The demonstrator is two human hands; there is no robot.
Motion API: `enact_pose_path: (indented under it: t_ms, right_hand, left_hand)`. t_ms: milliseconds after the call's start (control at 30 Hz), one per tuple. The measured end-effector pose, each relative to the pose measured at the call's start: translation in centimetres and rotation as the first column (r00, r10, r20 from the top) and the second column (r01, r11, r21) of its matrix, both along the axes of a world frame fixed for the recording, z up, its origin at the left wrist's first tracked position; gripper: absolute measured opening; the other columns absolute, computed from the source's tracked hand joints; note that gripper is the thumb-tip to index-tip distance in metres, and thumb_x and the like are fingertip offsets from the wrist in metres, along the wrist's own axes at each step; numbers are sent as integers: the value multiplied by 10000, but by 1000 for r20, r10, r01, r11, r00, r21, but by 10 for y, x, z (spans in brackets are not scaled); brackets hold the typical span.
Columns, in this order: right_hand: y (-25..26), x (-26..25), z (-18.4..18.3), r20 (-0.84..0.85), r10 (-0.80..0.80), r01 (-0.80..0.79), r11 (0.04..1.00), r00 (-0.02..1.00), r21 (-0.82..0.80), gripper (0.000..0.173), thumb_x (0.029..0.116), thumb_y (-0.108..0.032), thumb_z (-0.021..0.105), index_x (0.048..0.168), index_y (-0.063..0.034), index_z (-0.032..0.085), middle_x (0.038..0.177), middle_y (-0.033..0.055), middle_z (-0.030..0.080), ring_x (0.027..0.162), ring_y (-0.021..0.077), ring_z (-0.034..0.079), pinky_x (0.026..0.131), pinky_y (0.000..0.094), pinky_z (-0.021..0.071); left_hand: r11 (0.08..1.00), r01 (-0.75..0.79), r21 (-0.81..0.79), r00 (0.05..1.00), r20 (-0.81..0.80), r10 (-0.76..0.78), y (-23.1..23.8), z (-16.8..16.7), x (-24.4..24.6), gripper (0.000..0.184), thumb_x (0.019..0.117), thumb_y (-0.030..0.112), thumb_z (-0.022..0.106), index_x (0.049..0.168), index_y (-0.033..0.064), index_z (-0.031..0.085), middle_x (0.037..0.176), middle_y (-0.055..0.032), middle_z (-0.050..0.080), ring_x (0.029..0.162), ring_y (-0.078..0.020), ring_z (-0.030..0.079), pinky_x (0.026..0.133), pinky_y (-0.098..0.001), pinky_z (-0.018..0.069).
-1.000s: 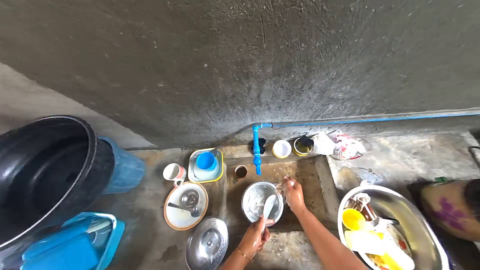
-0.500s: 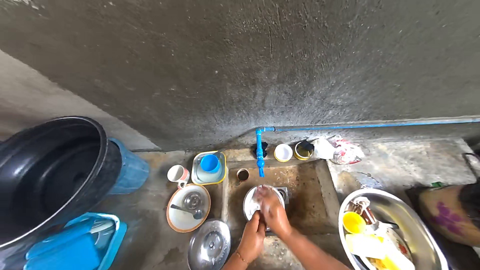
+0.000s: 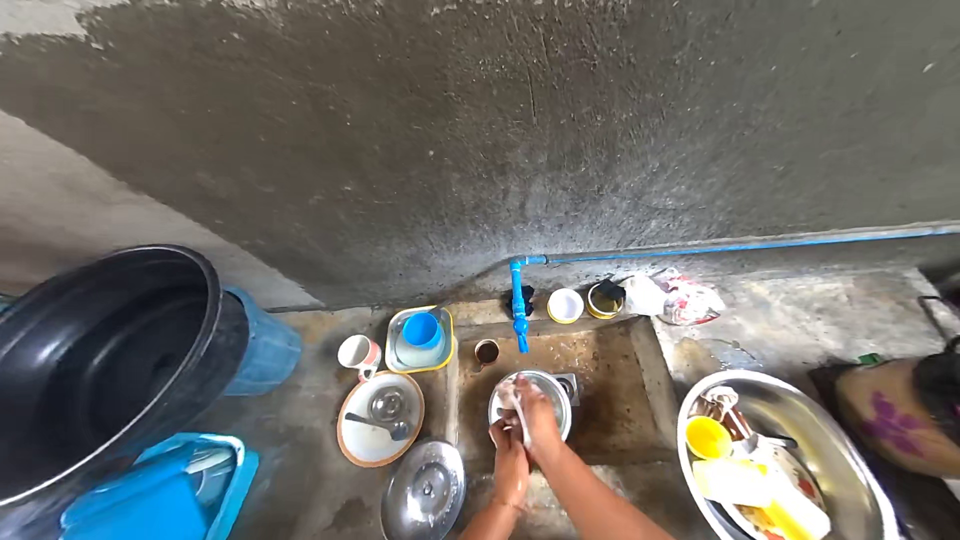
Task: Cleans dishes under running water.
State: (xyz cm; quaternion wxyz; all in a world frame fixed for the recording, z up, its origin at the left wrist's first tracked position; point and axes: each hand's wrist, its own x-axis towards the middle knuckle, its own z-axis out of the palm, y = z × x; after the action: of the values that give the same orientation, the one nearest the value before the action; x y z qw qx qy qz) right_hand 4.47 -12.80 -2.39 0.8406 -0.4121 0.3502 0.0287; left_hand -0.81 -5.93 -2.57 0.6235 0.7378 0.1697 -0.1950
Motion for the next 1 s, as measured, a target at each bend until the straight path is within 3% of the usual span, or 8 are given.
enact_pose_path:
  t_ms: [167,267,367,500,633,833,900,1000]
  right_hand:
    - [24,-27,8,160,235,-198,957,959,-213,400,1040,-161,551,1351,89,533,1208,155,676,1077,98,658,978,264,532]
    - [28,-33,11,130,366,-301,884,921,-356,507,989,-176,640,1393,98,503,1284,198,646,1164,145,636,1038,300,504]
    - [35,-33,3,113,532,-397,741,839,-542,661,875,-263,755,1368,111,523,1293,230,638,1208,211,624,1075,356,489]
    - [41,-14,-11,-16,579,-508,701,815,-501,360,997,-256,673,1188,49,664,1029,160,723,953,196,698,913,398,561]
    - [56,-15,-17,-140,651,-662,704,746,-255,307,1043,-271,612,1120,25,636,748,97,658,555,158,633,533,334,570]
    - [63,-48,-33,-233,873,-756,206,429,-622,449,992,-348,669,1189,54,692,1106,239,716,1042,345,697,987,522,517]
    - [46,-43,-52,-238,860,-728,201,452,-656,400,1003,-322,644,1238,-4,707,1186,197,722,1126,315,691,1042,506,508]
    - [-3,-20,-76,-281,723,-712,397,631,-579,359,1012,-267,633,1256,-9,682,1086,153,732,906,241,712,861,455,582]
  left_hand:
    - [920,-237,-312,971,-41,236,12,-11,19,628,1110,177,375,1628,102,28,1570,-191,377,1356,-174,493,1112,-337,431]
    - [890,-324,-322,945,-65,321,17,-9,31,557,1110,139,335,1612,84,102,1481,-197,457,1246,-158,549,1029,-322,477]
    - [912,-354,-208,930,24,367,30,-7,42,495,1133,169,278,1585,-29,225,1561,-242,395,1398,-229,449,1163,-348,366]
    - [871,-328,-365,936,0,353,54,-14,55,542,1140,326,179,1445,-14,471,1327,-153,641,1174,-194,640,1005,-351,516]
    - [876,-384,-292,914,15,406,83,-16,57,435,1134,283,316,1255,-36,586,1066,-131,725,976,-181,710,856,-339,588]
    - [531,-772,-349,600,-124,790,140,-41,69,401,1139,346,245,1226,36,484,820,-52,633,644,-96,639,575,-238,560]
    - [555,-798,-235,598,-190,779,157,-62,53,435,1140,360,238,1200,14,496,785,-54,605,613,-108,606,566,-256,538]
    - [693,-720,-26,660,-335,673,175,-84,22,335,1126,233,363,1231,-38,530,848,-112,620,666,-157,610,614,-311,542]
